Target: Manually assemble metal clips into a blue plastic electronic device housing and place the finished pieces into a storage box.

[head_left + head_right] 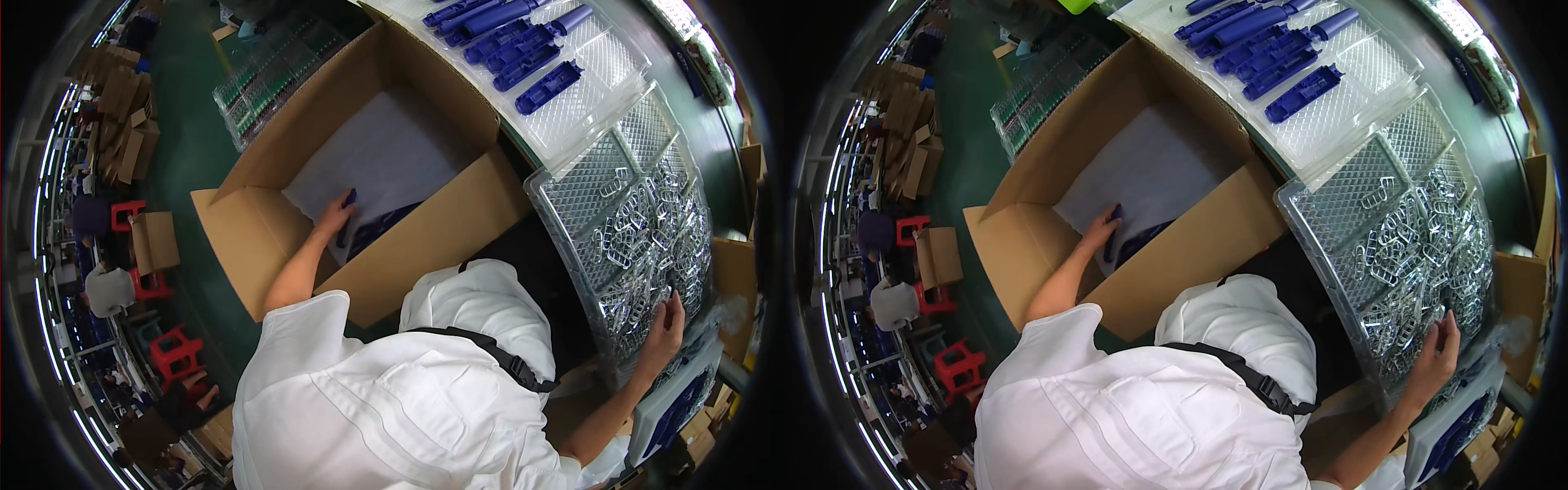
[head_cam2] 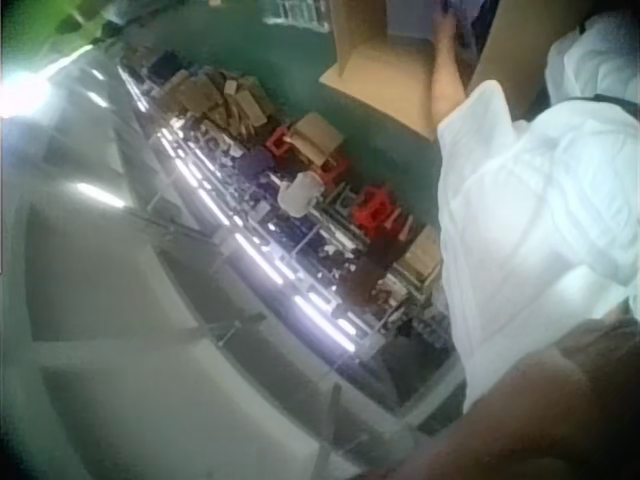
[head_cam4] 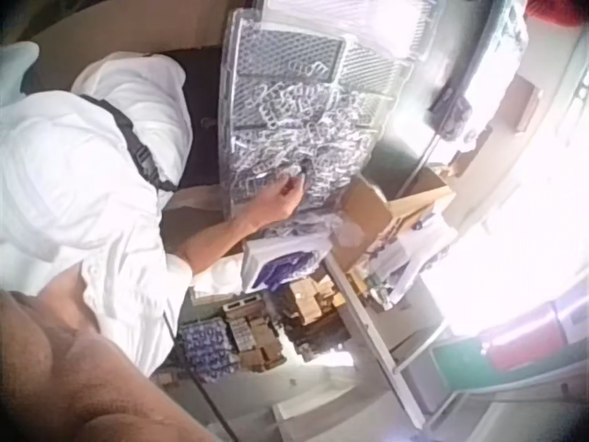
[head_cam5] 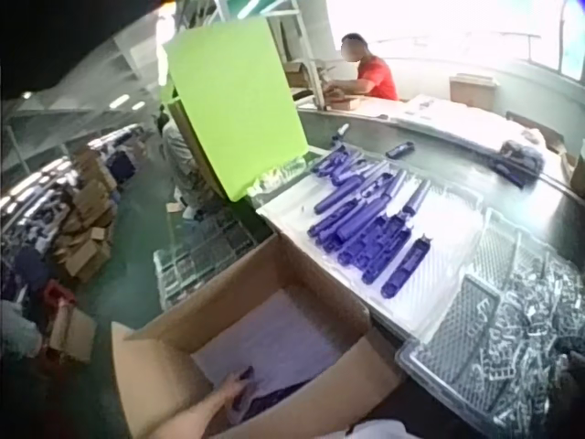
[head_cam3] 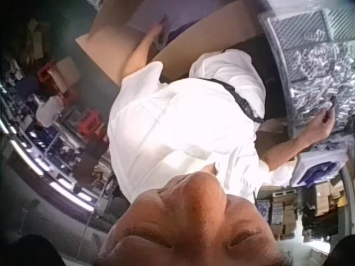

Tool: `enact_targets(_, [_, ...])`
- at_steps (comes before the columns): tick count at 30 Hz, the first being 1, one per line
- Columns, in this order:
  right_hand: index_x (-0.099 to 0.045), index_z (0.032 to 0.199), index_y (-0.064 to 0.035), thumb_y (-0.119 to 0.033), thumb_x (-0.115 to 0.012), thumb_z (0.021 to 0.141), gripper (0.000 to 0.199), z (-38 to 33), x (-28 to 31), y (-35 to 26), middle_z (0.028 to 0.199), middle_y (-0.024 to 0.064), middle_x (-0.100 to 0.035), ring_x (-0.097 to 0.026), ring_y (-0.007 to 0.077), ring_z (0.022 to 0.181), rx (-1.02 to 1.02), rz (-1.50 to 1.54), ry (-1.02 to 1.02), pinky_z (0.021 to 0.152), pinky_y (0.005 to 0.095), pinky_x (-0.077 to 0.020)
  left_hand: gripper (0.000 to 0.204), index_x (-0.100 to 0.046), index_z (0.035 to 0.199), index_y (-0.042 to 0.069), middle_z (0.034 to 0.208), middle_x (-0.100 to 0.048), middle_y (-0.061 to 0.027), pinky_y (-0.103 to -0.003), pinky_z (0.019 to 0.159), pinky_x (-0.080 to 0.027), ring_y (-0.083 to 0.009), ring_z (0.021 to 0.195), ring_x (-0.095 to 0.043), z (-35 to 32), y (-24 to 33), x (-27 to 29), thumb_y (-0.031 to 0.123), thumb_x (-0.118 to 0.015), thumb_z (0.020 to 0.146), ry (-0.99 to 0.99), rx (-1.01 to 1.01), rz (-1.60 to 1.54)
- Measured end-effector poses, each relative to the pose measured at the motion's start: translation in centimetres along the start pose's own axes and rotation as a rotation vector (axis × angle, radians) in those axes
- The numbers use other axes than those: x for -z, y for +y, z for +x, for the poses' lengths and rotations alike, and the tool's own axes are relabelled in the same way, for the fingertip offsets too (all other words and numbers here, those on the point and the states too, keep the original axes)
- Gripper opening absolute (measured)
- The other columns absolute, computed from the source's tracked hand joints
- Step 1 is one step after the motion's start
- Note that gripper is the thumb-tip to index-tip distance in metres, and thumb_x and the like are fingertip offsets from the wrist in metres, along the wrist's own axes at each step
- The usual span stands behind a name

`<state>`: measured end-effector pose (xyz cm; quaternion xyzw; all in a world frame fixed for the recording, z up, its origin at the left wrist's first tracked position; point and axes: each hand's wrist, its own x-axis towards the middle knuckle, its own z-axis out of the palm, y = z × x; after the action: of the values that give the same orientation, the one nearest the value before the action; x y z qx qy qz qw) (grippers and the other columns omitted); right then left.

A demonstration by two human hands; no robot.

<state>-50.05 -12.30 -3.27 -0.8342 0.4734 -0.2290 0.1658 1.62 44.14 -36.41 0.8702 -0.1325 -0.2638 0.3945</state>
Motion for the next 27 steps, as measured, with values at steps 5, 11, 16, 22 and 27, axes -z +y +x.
enact_targets(5, [-0.065,0.135,0.0015,-0.005,-0.062,0.106,0.030,0.1,1.2,6.0,0.119,0.0053,-0.070,-0.064,0.0109,0.097,0.011,0.200,-0.012,0.088,0.0260,-0.0515,0.044,-0.061,0.142,-0.001,0.121,-0.073,-0.0104,-0.034,0.098,-0.051,-0.0173,0.107,-0.069,0.6,1.7,1.2,0.020,-0.065,0.103,-0.064,0.048,-0.240])
enact_targets(11, [-0.065,0.125,-0.0015,-0.012,-0.060,0.109,0.020,-2.0,2.7,-0.5,0.118,0.0113,-0.076,-0.073,0.0145,0.096,-0.323,0.602,0.022,0.083,0.0256,-0.0570,0.034,-0.059,0.131,0.010,0.110,-0.071,-0.0099,-0.039,0.075,-0.058,-0.0211,0.084,-0.068,1.3,9.4,4.7,0.034,-0.049,0.110,0.315,0.092,-0.712])
enact_targets(16, [-0.070,0.117,-0.0009,-0.003,-0.067,0.102,0.015,-2.0,1.8,-0.9,0.105,0.0061,-0.074,-0.073,0.0142,0.090,-0.307,0.816,-0.043,0.075,0.0247,-0.0545,0.047,-0.055,0.149,0.009,0.125,-0.067,-0.0053,-0.023,0.064,-0.054,-0.0093,0.083,-0.061,-5.1,26.6,3.1,0.037,-0.037,0.116,0.121,-0.083,-1.197])
enact_targets(22, [-0.073,0.116,0.0027,0.003,-0.066,0.099,0.019,-3.8,2.7,-1.3,0.123,0.0088,-0.068,-0.074,0.0161,0.097,-0.350,0.965,-0.007,0.079,0.0264,-0.0591,0.054,-0.044,0.156,0.012,0.109,-0.065,-0.0050,-0.024,0.050,-0.052,-0.0098,0.071,-0.064,-14.6,44.6,-10.0,0.047,-0.037,0.115,-0.573,-0.009,-1.219])
enact_targets(27, [-0.072,0.120,0.0041,0.001,-0.067,0.100,0.020,-5.1,3.2,0.1,0.121,0.0080,-0.070,-0.073,0.0160,0.097,-0.363,0.988,0.028,0.081,0.0250,-0.0584,0.066,-0.037,0.158,0.004,0.118,-0.064,-0.0105,-0.031,0.064,-0.058,-0.0155,0.081,-0.068,-20.2,47.9,-20.3,0.053,-0.036,0.114,-0.870,-0.152,-0.985])
